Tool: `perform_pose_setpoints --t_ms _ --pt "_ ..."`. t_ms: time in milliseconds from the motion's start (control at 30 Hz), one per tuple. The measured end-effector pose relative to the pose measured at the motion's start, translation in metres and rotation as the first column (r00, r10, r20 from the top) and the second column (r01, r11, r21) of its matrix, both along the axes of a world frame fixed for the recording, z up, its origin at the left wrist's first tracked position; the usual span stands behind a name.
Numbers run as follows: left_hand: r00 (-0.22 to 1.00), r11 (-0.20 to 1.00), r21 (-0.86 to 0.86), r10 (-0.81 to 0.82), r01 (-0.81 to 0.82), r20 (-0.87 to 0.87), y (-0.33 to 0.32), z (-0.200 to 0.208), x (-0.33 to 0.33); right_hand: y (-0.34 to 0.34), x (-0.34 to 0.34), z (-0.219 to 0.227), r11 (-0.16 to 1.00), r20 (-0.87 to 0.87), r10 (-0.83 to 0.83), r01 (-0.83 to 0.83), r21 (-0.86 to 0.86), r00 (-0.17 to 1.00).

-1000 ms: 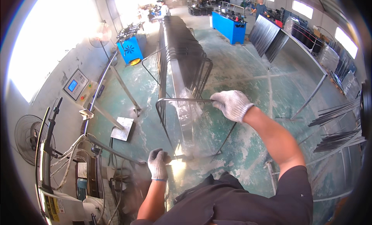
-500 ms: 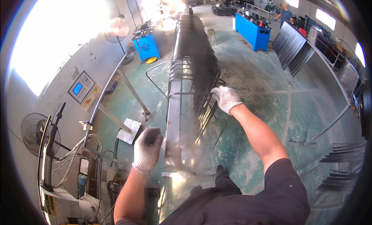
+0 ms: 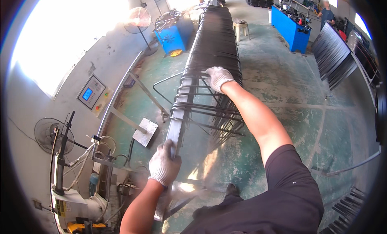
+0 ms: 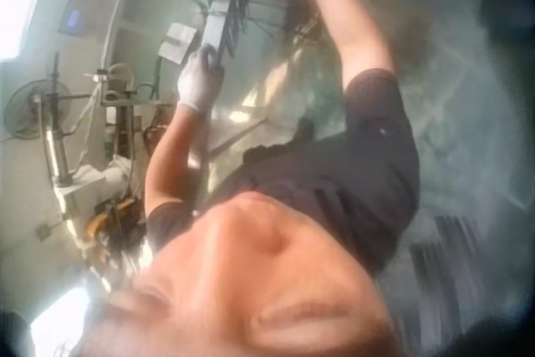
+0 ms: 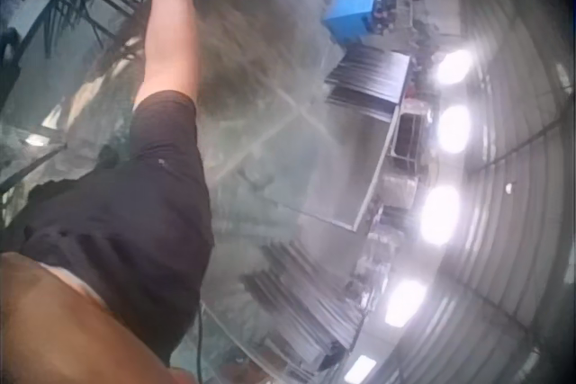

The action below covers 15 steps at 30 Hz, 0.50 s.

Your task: The person picks up straight metal rods, feeds them into a bending machine, and removes the bent rods. They then measure one bent rod on a wooden table using a tape measure and place the finished pieces onto a rack.

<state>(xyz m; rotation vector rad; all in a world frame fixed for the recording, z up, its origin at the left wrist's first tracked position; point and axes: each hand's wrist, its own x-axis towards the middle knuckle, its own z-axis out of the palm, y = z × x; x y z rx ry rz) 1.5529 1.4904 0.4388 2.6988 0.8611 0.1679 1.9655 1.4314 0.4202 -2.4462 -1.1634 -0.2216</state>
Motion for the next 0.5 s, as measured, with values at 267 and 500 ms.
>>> perform_pose_setpoints --t_ms 267,500 --pt "0.998 0.997 -0.044 0.066 -0.066 -0.011 -0.001 0.008 0.012 0.075 0.035 -0.021 1.000 -0.459 -0.022 0.020 -0.009 0.888" --pt "0.997 0.996 -0.059 0.073 -0.073 0.000 0.001 0.011 0.018 0.107 0.029 0.001 0.968 -0.212 -0.221 0.187 -0.170 0.952"
